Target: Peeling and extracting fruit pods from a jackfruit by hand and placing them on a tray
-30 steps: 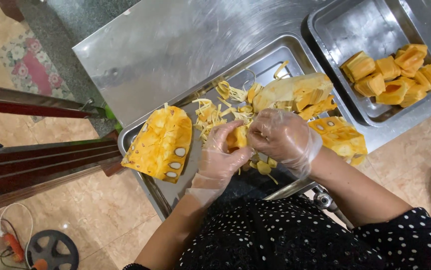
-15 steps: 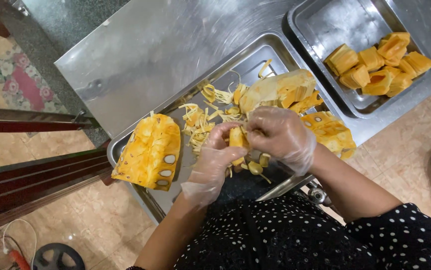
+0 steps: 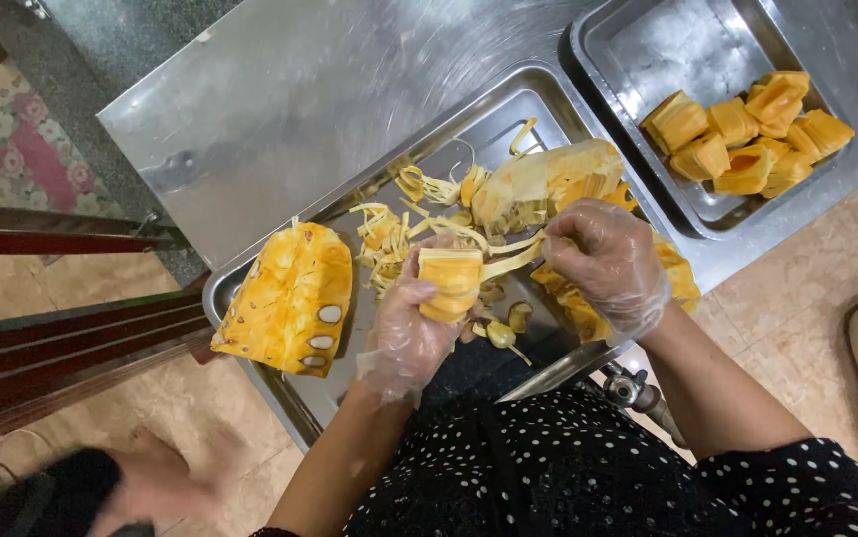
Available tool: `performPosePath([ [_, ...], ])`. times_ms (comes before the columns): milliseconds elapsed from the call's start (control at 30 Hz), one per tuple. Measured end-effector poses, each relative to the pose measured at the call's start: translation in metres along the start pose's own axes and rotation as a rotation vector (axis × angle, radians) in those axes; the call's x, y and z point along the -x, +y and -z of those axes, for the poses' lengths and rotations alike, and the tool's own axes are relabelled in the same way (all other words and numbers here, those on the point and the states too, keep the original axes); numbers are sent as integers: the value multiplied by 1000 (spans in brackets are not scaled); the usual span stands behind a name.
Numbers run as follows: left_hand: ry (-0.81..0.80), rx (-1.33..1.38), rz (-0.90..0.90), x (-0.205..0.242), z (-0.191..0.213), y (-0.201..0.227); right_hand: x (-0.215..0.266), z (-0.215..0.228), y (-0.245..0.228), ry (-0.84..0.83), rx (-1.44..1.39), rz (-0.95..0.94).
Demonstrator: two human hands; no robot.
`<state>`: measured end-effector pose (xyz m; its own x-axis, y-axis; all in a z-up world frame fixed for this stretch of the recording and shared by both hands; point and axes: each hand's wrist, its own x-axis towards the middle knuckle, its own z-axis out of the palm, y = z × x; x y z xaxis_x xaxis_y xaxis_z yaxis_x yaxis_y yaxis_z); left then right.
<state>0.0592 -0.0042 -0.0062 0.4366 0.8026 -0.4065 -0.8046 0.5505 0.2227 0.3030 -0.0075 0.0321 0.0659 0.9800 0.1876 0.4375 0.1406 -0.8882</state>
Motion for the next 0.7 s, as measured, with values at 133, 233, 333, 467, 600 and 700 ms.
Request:
performPosePath([
  [133, -41, 11, 0, 3, 2, -7, 1, -15, -12, 58, -20, -100],
  [233, -57, 74, -13, 5, 6, -3, -4, -19, 2, 103, 70, -28],
  [333, -107, -8, 55, 9, 9, 8, -11, -17, 7, 87, 169, -3],
  [467, 1, -41, 35, 25, -15, 17, -31, -18, 9, 65, 290, 18],
  [600, 119, -72, 104, 35, -42, 24, -57, -7, -5, -106, 328, -142],
  [700, 260, -102, 105, 28, -26, 21, -37, -32, 22, -338, 462, -19],
])
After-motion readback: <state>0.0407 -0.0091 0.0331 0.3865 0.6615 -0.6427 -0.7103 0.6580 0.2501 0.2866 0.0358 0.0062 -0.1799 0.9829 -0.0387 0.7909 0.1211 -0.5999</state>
